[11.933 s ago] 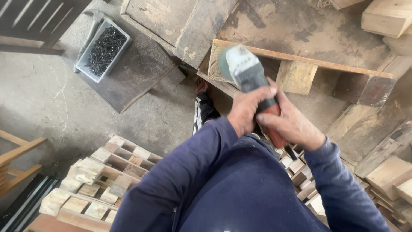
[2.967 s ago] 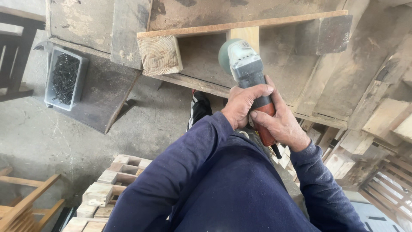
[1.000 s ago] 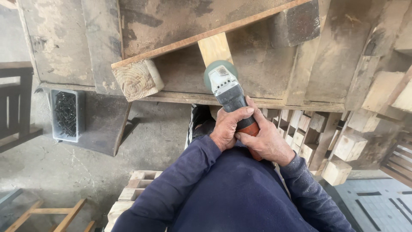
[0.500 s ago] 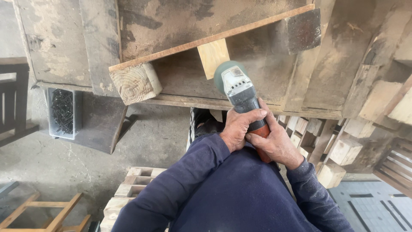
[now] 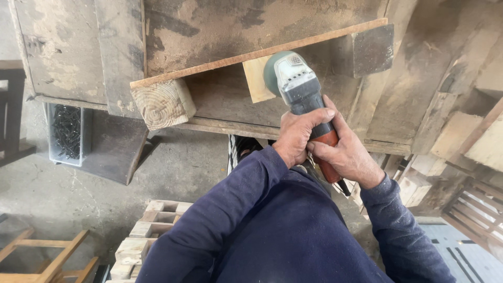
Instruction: The person uses an angle grinder with a sanding disc to smooth the edges and surfaces of a wooden plank resting on a workbench. They reposition the plank to access different sides and continue sanding until the clip ends.
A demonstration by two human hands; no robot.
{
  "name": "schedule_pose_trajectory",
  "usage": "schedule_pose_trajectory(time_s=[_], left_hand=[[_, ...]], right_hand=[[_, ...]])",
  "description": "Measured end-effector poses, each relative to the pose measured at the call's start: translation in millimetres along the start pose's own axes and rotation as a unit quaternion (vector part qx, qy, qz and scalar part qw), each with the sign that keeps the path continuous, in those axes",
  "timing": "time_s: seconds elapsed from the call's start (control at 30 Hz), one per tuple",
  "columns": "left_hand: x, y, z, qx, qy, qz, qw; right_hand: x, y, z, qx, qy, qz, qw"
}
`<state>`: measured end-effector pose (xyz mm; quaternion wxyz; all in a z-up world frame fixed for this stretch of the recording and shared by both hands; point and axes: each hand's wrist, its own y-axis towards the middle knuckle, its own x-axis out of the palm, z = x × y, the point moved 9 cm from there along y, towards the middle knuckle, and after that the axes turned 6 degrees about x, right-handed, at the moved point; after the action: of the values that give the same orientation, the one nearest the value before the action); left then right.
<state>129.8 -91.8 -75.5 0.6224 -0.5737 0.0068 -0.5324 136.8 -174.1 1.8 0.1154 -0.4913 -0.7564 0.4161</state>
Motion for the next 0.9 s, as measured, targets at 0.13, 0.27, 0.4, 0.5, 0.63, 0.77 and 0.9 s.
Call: schedule_pose_trajectory(time_s=[0.13, 0.27, 0.4, 0.5, 0.63, 0.77, 0.9], left_hand=[[0.5, -3.7, 4.0, 0.002, -0.007, -0.005, 1.000], [-6.9, -14.2, -0.6, -0.009, -0.010, 0.000, 1.000], [-10.0, -21.6, -11.0, -0.014, 0.009, -0.006, 1.000], [-8.6, -26.2, -20.4, -0.020, 0.004, -0.009, 1.000], [-11.9, -39.7, -31.1, -0.032, 0.022, -0.001, 0.999], [-23.6, -57.9, -35.0, -0.036, 0.023, 0.013, 0.999], [-22.3, -67.1, -34.3, -0.029, -0.006, -0.019, 0.999]], right_hand=[[2.2, 0.9, -6.6, -0.008, 0.027, -0.024, 0.999], [9.1, -3.8, -2.1, -0.005, -0.003, -0.031, 0.999], [13.4, -14.1, 11.7, 0.017, 0.004, -0.023, 1.000], [12.7, -22.1, 18.5, 0.018, 0.011, -0.015, 1.000], [18.1, -34.1, 27.6, 0.029, 0.018, -0.029, 0.999], [29.4, -47.3, 27.0, 0.004, -0.005, -0.029, 1.000], [35.1, -53.4, 23.6, 0.001, -0.015, -0.021, 1.000]])
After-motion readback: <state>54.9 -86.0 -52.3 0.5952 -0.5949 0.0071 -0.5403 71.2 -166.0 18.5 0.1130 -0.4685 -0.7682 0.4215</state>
